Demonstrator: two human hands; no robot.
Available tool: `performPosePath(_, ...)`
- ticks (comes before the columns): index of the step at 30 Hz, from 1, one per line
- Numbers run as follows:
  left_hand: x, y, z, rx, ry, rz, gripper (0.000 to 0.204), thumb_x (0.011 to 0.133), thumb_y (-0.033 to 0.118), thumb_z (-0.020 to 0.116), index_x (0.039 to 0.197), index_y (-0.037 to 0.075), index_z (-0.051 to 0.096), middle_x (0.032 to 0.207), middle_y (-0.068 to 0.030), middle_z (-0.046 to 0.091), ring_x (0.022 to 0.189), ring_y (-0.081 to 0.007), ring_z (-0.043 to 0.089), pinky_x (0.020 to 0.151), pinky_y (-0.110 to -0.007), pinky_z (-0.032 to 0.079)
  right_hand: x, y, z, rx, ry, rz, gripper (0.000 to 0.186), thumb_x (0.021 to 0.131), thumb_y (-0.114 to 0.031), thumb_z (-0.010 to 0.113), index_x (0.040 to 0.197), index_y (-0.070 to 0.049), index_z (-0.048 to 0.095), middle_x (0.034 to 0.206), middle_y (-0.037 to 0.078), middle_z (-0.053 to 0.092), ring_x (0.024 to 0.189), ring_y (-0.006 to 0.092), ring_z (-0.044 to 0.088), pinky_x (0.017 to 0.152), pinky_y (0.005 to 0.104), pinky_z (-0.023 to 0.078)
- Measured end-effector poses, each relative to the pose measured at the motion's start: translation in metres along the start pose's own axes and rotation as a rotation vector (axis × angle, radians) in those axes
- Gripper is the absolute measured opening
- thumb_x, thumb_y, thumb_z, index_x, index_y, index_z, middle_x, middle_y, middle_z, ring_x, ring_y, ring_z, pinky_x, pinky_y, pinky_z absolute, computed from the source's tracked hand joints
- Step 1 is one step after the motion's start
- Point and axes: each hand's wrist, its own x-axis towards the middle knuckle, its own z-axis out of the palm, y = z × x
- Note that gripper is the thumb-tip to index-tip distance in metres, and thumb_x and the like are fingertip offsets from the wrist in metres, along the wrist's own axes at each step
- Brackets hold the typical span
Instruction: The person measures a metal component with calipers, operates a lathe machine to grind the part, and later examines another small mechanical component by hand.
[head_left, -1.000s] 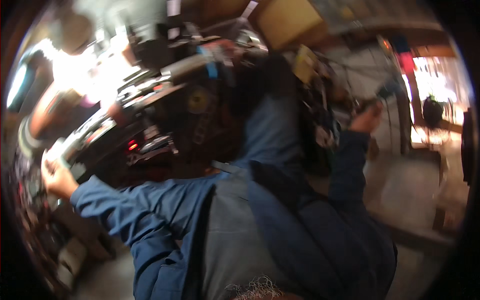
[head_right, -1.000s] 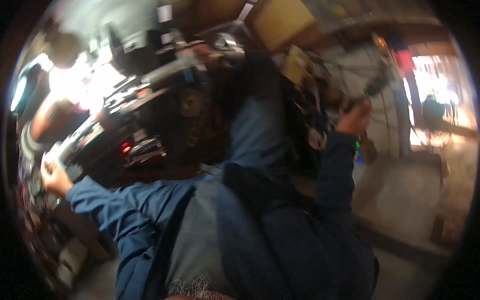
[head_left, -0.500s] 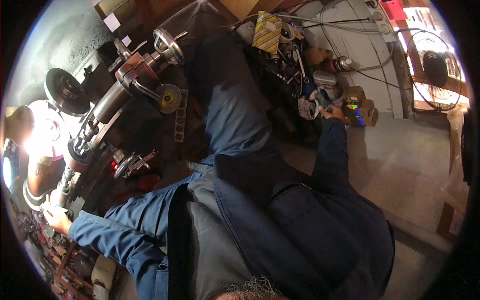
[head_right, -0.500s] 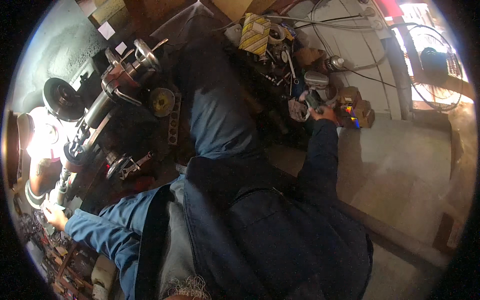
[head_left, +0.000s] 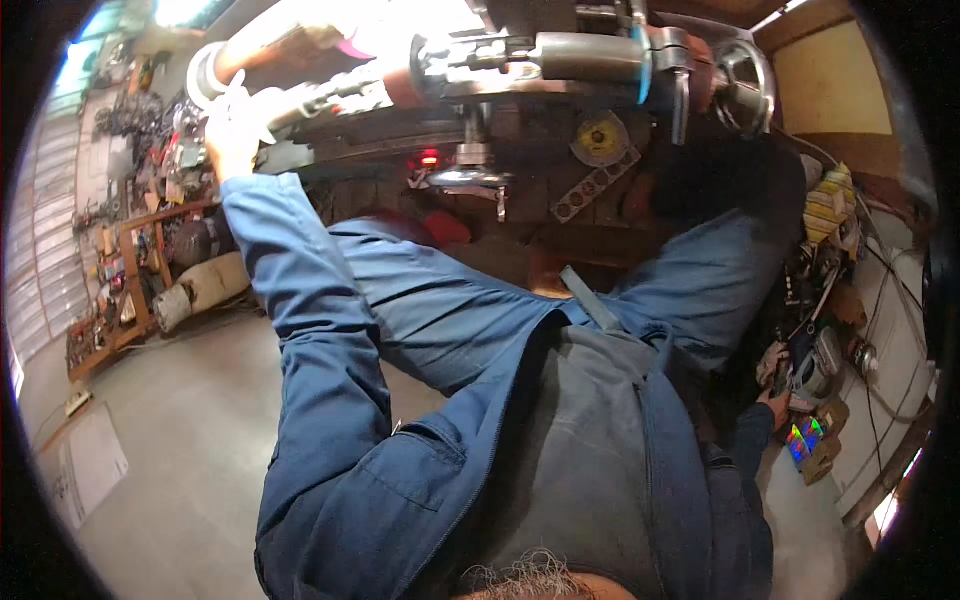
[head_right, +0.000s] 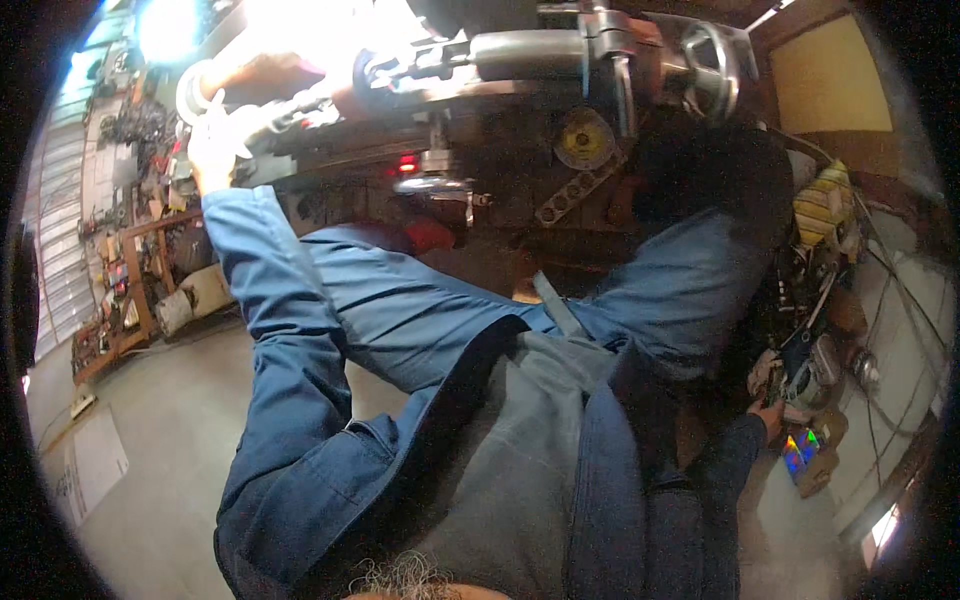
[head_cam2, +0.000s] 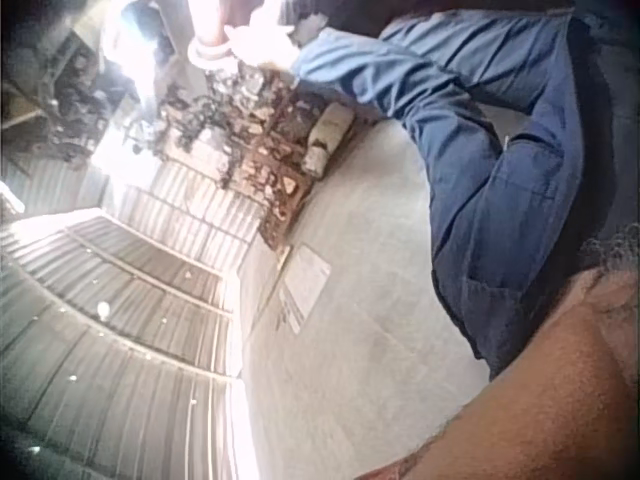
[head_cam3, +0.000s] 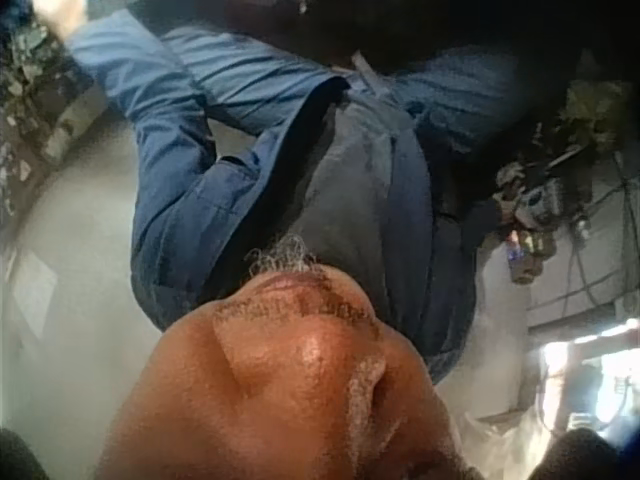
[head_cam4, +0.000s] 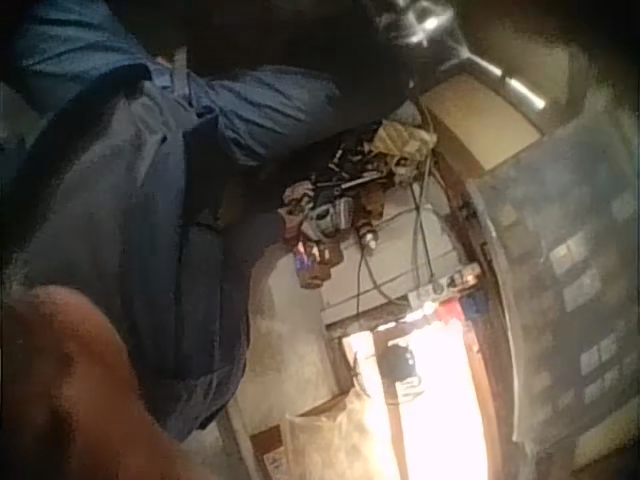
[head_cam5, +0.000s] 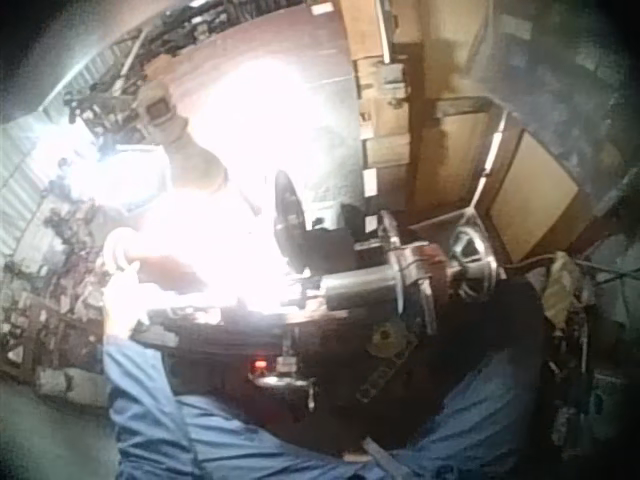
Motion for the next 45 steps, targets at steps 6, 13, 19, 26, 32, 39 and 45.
performPosePath(6,0.012,-0.020,-0.002,-0.051,-0.020,-0.090,0.028,0.100,0.021,0.055,0.116,0.001,0.066,0.095,-0.0043,0.067,0.082,-0.0086,0.059,0.072,-0.025,0.050,-0.002,-0.010,0.005,-0.047,0.151,-0.064,0.061,0.093,-0.037,0.065,0.143,-0.010,0.046,0.141,0.016,0.051,0.126,0.0329,0.052,0.108,0.0480,0.042)
performPosePath(13,0.016,-0.010,0.004,-0.083,-0.060,-0.058,0.028,0.100,0.021,0.055,0.115,0.001,0.066,0.095,-0.0046,0.067,0.082,-0.0088,0.060,0.073,-0.026,0.050,0.068,-0.031,-0.026,0.076,0.540,-0.087,0.064,0.082,-0.047,0.069,0.123,0.001,0.059,0.119,0.023,0.061,0.114,0.0383,0.057,0.097,0.0509,0.045)
performPosePath(19,0.020,-0.015,0.018,-0.123,-0.085,-0.053,0.028,0.099,0.021,0.055,0.115,0.001,0.066,0.095,-0.0048,0.067,0.082,-0.0089,0.060,0.073,-0.026,0.050,-0.062,-0.209,-0.236,0.757,1.071,-0.717,0.037,0.089,-0.032,0.069,0.102,0.002,0.069,0.098,0.019,0.070,0.088,0.0347,0.068,0.080,0.0419,0.054)
performPosePath(26,0.019,-0.010,0.005,-0.109,-0.081,-0.048,0.027,0.099,0.021,0.055,0.114,0.001,0.066,0.096,-0.0050,0.067,0.083,-0.0091,0.060,0.074,-0.026,0.050,-0.274,-0.409,-0.290,0.586,-0.554,-1.702,0.045,0.095,-0.037,0.060,0.116,0.002,0.066,0.117,0.024,0.066,0.107,0.0343,0.065,0.095,0.0390,0.049)
performPosePath(32,0.025,-0.010,0.006,-0.117,-0.090,-0.039,0.027,0.099,0.021,0.055,0.113,0.001,0.066,0.096,-0.0053,0.067,0.083,-0.0093,0.061,0.074,-0.026,0.051,-0.329,-0.495,-0.242,0.361,-1.111,-1.672,0.096,0.084,-0.063,0.063,0.145,0.006,0.036,0.139,0.028,0.049,0.128,0.0311,0.048,0.108,0.0366,0.037)
performPosePath(39,0.027,-0.009,0.003,-0.120,-0.104,-0.036,0.027,0.099,0.021,0.055,0.113,0.001,0.066,0.096,-0.0055,0.067,0.084,-0.0094,0.061,0.074,-0.026,0.051,-0.339,-0.508,-0.207,0.780,-1.450,-1.557,0.085,0.074,-0.050,0.079,0.139,-0.005,0.048,0.137,0.012,0.055,0.127,0.0247,0.050,0.111,0.0368,0.034)
performPosePath(45,0.030,-0.008,0.001,-0.120,-0.118,-0.036,0.026,0.099,0.021,0.055,0.112,0.001,0.066,0.097,-0.0058,0.067,0.084,-0.0096,0.061,0.075,-0.026,0.051,-0.341,-0.508,-0.203,0.809,-1.436,-1.550,0.081,0.073,-0.048,0.079,0.137,-0.006,0.051,0.133,0.012,0.058,0.124,0.0247,0.052,0.109,0.0369,0.035)
